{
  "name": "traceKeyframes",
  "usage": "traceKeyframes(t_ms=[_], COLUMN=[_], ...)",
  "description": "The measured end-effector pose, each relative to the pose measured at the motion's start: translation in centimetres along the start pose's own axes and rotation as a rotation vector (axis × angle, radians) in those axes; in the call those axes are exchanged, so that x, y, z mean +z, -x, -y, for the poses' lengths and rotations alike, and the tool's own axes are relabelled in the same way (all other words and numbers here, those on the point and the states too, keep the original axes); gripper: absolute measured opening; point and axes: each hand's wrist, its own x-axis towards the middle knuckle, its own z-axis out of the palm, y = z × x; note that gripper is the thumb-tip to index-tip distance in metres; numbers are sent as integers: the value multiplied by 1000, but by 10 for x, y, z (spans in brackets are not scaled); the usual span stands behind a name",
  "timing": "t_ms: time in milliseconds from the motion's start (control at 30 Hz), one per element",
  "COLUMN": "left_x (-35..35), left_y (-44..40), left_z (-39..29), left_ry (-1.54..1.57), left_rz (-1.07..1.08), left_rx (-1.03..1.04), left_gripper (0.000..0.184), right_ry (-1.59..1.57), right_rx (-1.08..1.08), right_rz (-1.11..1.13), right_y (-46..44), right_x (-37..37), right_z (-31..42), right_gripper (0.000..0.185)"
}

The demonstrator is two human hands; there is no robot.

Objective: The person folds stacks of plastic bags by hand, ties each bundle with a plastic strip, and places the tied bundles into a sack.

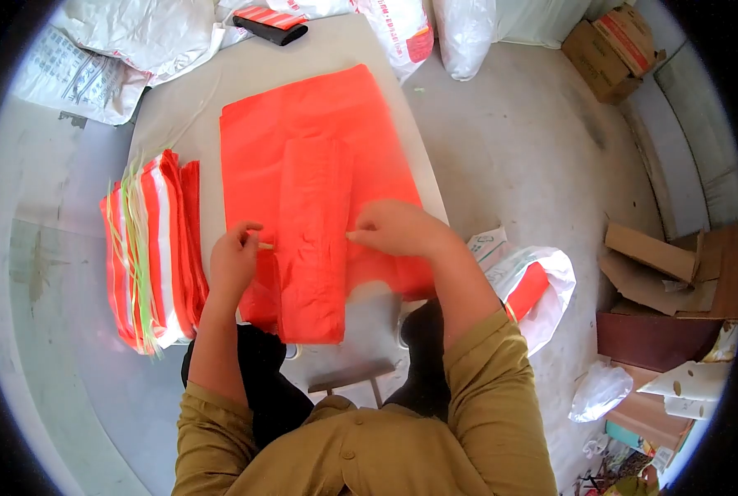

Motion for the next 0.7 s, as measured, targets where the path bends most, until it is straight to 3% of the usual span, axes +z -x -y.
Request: traceKeyframes(t_ms=[100,200,300,400,500,600,700], left_x=[10,7,8,9,4,2,-4], left_y=[-12,-18,-18,-12,-6,-2,7], left_z=[10,4,-5,-17,-29,-25,-35], left_ry=[429,820,890,843,791,701,424], left_rz=[-130,-98,-115,-117,-84,-1,18], left_rx=[-64,-246,-194,-70,-13,113,386], left_gripper=[20,17,16,17,16,14,22], right_ry=[-18,-114,-464,-806,-895,-381,-245], right_rx=[-89,-252,-215,-21,-56,-203,-398], right_rz=[11,5,-4,-11,-185,-321,-326], right_y=[0,-1,-5,-18,-38,-54,-68], right_x=[0,6,12,24,47,65,86], right_z=[-3,4,22,40,44,48,45], right_gripper=[30,29,19,23,28,25,20])
